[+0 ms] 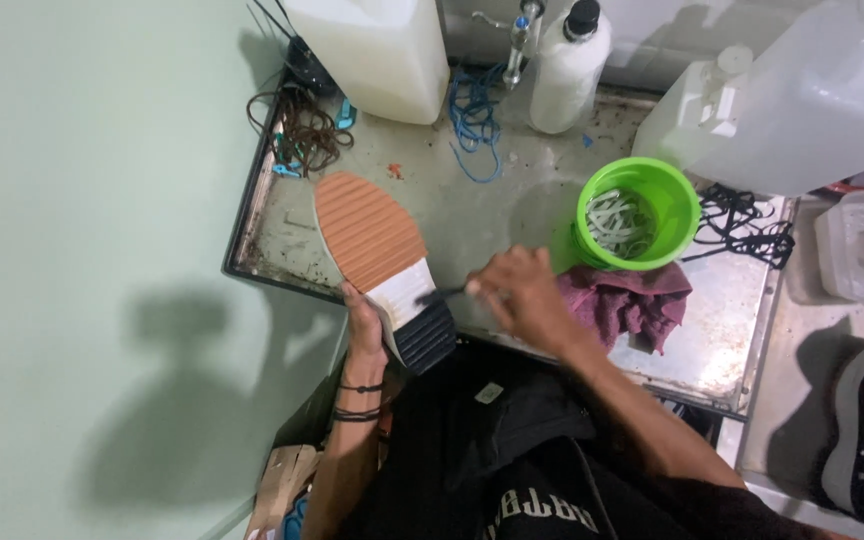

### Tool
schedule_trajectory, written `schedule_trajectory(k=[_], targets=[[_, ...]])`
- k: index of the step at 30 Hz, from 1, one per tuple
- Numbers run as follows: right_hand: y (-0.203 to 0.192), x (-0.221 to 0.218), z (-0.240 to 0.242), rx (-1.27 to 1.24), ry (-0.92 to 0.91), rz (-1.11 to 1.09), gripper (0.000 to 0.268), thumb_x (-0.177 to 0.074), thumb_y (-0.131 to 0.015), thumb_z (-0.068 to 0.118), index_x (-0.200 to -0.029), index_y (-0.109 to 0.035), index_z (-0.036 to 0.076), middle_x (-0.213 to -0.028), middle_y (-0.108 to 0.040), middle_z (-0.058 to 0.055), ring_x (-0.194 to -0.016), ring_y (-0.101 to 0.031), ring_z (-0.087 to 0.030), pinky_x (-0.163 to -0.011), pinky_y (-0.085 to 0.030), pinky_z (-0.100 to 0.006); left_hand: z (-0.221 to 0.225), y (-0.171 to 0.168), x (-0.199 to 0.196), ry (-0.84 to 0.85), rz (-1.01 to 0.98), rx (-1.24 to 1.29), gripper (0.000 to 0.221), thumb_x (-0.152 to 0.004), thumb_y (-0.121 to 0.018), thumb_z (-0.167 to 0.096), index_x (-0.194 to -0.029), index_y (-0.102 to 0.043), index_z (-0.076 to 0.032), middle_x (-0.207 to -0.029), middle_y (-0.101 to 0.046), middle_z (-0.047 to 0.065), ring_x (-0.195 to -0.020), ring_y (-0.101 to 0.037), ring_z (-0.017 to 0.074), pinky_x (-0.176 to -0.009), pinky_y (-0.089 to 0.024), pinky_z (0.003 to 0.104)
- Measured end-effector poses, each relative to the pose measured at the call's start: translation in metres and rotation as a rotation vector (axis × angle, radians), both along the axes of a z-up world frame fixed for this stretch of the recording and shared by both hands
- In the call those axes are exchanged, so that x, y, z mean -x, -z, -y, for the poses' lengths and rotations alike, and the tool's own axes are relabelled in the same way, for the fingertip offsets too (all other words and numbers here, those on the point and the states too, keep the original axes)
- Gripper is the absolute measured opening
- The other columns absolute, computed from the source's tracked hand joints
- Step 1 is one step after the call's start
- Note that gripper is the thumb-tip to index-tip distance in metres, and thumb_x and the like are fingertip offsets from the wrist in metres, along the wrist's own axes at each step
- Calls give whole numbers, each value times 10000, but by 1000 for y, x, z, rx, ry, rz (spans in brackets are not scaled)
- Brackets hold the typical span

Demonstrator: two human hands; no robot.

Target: Applying a liquid substance to a shoe sole with a brush, wiping it clean, and marking it with a pen.

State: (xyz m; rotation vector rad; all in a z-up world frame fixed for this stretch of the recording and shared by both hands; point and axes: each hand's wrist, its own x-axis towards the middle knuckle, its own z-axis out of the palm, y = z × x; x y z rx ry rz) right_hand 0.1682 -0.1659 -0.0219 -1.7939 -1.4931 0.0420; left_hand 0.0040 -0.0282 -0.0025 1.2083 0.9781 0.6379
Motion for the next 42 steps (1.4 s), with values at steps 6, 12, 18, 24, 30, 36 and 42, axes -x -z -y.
schedule_trajectory(k=[6,12,18,24,30,36,42], targets=[[17,5,3,-32,-87,-53,211,-1003,-579,334,-872,-656,187,-807,-548,-45,-806,-525,-289,-775,-380,-447,16,-36,-16,-10,-127,-38,825,-1039,-105,-629,-1632,-220,-66,-1673,-213,194,-1534,-241,357,-1265,-138,498],[14,-13,17,-49,213,-201,150,-1040,-627,294,-950,-713,210,-752,-553,-1,-746,-552,-241,-760,-380,-365,15,-23,-12,-66,-12,25,796,-1037,-156,-657,-1630,-224,-130,-1648,-248,93,-1511,-293,242,-1274,-151,454],[49,2,39,3,375,-459,196,-1044,-618,303,-995,-734,153,-781,-640,-89,-767,-629,-310,-729,-450,-392,2,-41,-12,-137,-13,287,841,-988,-219,-714,-1621,-296,-167,-1581,-411,83,-1446,-404,230,-1264,-229,425],[33,-5,68,1,578,-636,236,-1049,-616,303,-1033,-753,112,-810,-682,-171,-778,-667,-366,-755,-509,-450,-8,-63,-20,-241,-8,343,915,-923,-293,-748,-1637,-231,-179,-1615,-393,96,-1463,-411,255,-1260,-258,456],[18,-13,76,112,598,-543,269,-1023,-635,349,-1022,-742,102,-783,-658,-187,-772,-678,-395,-744,-531,-490,-46,37,10,-497,75,317,714,-1016,-372,-673,-1506,-504,-170,-1434,-555,93,-1345,-520,225,-1221,-324,403],[37,-2,67,194,498,-544,274,-1017,-580,325,-999,-719,89,-884,-706,-45,-810,-650,-177,-696,-469,-338,-23,24,47,-215,292,307,806,-954,-207,-644,-1578,-365,-158,-1494,-536,129,-1300,-552,319,-1060,-463,444],[9,6,39,262,507,-703,316,-990,-584,363,-1029,-743,93,-971,-741,-27,-921,-667,-169,-716,-470,-341,-26,1,67,-213,208,499,944,-871,-181,-719,-1561,-409,-118,-1393,-606,202,-1252,-594,371,-1061,-478,498]])
